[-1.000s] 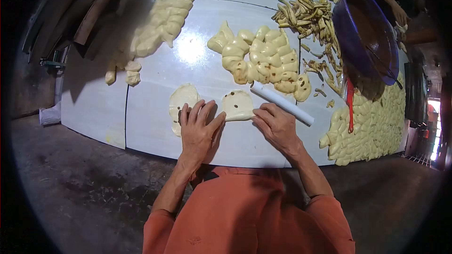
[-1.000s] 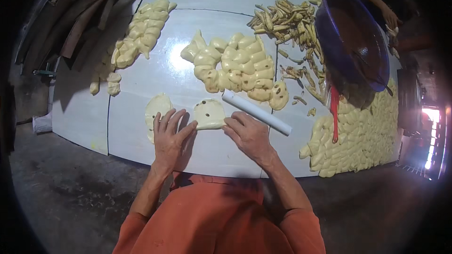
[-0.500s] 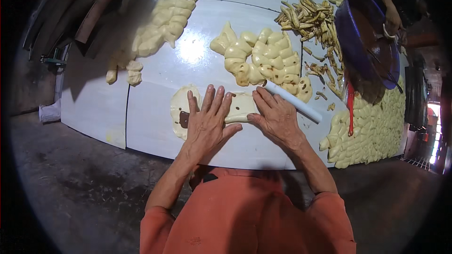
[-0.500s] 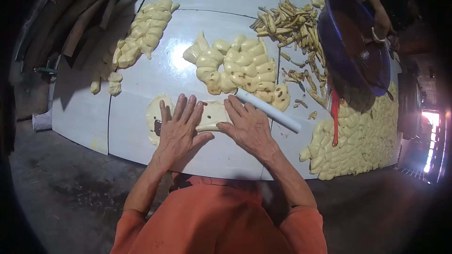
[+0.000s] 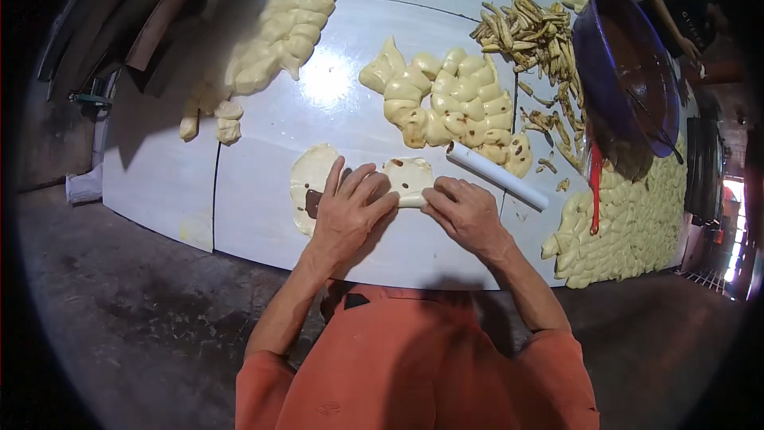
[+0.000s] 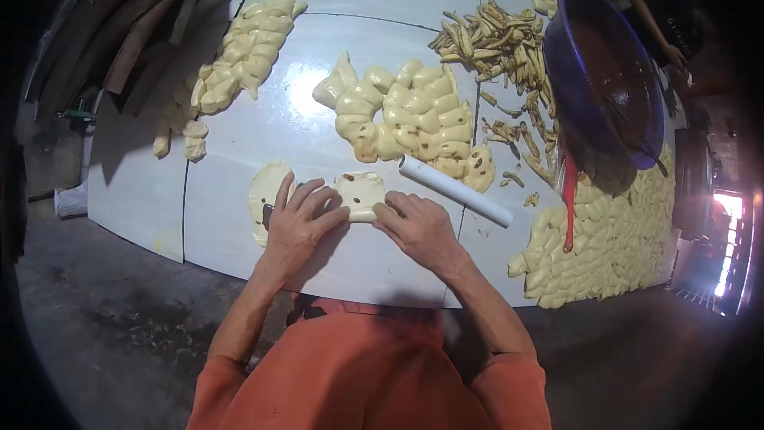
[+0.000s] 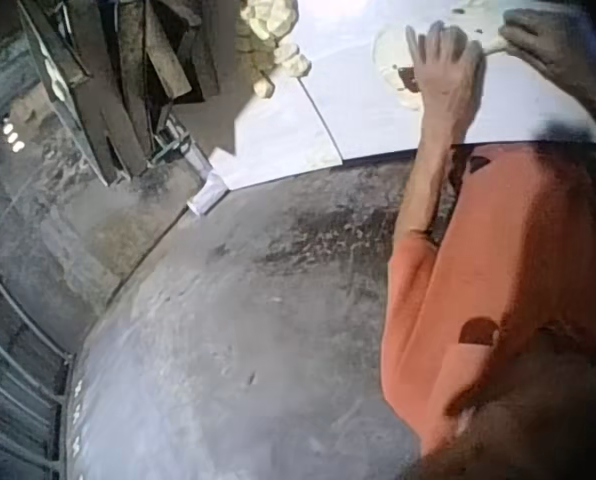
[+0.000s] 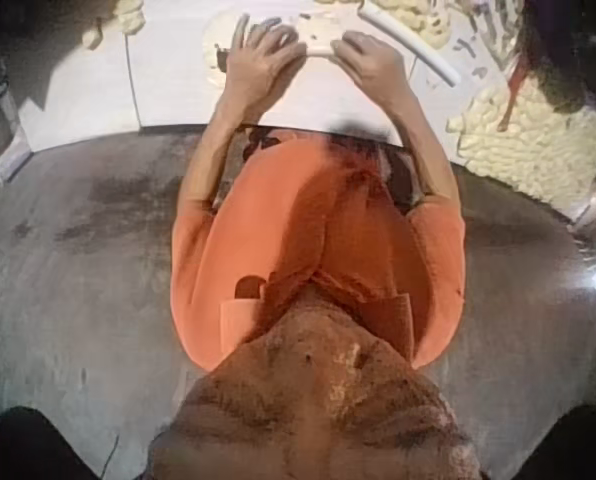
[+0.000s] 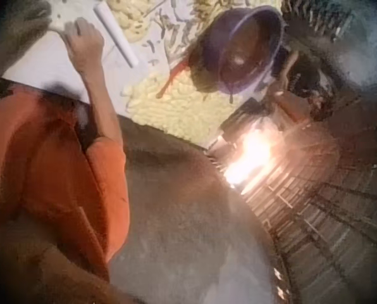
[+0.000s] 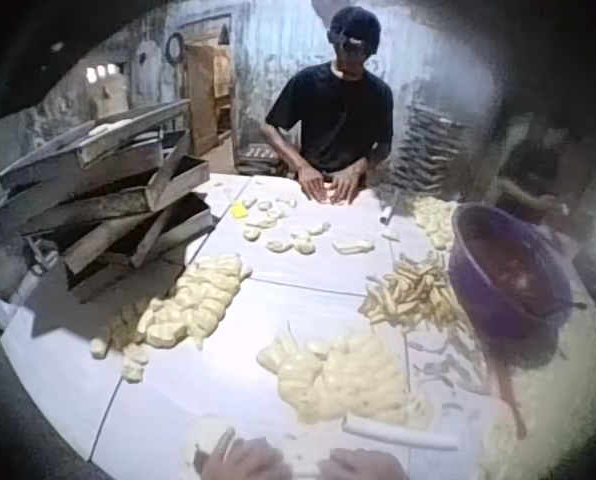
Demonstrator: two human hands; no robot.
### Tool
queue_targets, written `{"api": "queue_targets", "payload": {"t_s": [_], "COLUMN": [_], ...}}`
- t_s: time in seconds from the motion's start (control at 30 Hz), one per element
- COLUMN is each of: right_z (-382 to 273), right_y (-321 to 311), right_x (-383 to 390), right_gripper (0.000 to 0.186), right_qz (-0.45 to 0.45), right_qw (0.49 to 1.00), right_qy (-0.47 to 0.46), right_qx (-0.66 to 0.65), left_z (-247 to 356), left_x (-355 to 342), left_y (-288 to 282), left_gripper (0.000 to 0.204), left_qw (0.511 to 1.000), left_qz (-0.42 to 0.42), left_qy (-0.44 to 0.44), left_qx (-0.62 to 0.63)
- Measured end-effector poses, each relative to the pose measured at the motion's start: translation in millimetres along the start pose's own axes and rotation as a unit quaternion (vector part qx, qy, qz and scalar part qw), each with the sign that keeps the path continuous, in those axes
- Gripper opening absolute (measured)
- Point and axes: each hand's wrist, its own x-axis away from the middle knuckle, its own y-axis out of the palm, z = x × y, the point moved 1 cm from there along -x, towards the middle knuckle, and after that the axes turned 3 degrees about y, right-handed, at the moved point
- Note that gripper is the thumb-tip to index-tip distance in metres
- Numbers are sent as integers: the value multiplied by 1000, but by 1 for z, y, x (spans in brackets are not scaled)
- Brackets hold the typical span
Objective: The person flattens dough portions using a rolling pin, spreads chocolate filling onto the flattened dough with a spatula, places banana slices inside, and rolls the dough up by hand.
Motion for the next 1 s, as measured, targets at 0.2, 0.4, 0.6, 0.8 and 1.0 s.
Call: {"api": "queue_targets", "payload": {"t_s": [0.2, 0.4, 0.6, 0.8, 1.0], "right_z": [0, 6, 5, 1, -2], "right_y": [7, 14, 14, 12, 10], "right_x": [-7, -8, -7, -17, -34], "right_gripper": [32, 43, 40, 37, 35], "right_qz": [161, 119, 115, 172, 162], "right_qw": [986, 992, 991, 985, 982], "right_qy": [34, 34, 18, 19, 75], "right_qx": [-34, 38, 63, 16, 60], "left_z": [1, 7, 6, 7, -3], "left_x": [-2, -4, -6, -17, -24], "left_y": [-4, 1, 2, 0, 5], "left_gripper": [28, 26, 24, 23, 29], "left_qw": [993, 997, 996, 990, 990], "left_qz": [64, 57, 78, 109, 91], "left_qy": [-81, -42, -33, -79, -84], "left_qx": [52, 42, -21, -27, -60]}}
